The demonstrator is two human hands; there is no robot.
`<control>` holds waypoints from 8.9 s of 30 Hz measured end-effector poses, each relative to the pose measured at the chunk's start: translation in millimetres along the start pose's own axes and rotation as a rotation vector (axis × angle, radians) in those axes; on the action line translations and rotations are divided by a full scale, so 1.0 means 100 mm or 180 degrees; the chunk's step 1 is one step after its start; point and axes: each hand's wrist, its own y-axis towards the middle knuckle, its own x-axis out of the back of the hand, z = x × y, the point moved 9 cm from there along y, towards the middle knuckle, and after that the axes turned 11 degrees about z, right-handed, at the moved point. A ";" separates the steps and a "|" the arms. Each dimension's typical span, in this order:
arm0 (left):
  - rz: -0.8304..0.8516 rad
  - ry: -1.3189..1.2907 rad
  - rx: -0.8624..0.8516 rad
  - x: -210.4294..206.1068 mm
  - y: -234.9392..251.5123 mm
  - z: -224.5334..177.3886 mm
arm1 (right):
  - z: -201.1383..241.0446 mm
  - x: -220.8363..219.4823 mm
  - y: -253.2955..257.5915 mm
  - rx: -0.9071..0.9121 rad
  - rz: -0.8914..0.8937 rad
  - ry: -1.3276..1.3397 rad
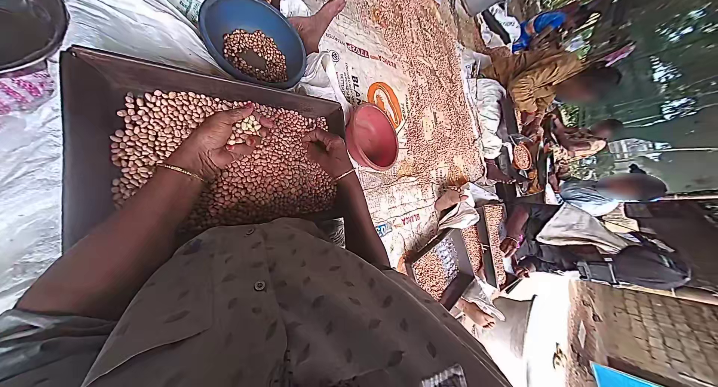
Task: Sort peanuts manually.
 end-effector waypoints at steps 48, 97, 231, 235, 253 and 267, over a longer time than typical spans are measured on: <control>-0.0387 -0.0256 -0.0517 0.21 -0.06 -0.25 | -0.22 -0.40 -0.30 -0.1375 -0.0050 -0.1425; -0.0475 -0.0262 -0.0581 0.27 -0.08 -0.27 | -0.01 -0.51 -0.56 0.0434 0.0870 0.1218; -0.0603 -0.0226 -0.0602 0.28 -0.12 -0.32 | -0.41 -0.40 -0.53 -0.0793 0.0391 -0.0922; -0.0592 -0.0220 -0.0589 0.27 -0.11 -0.31 | -0.24 -0.42 -0.55 -0.0743 0.0137 -0.1345; -0.0527 -0.0422 -0.0696 0.29 -0.12 -0.35 | -0.01 0.35 0.13 0.0395 -0.0749 0.0611; -0.0557 -0.0361 -0.0697 0.27 -0.14 -0.34 | -0.30 -0.25 -0.14 -0.0032 -0.0346 0.1976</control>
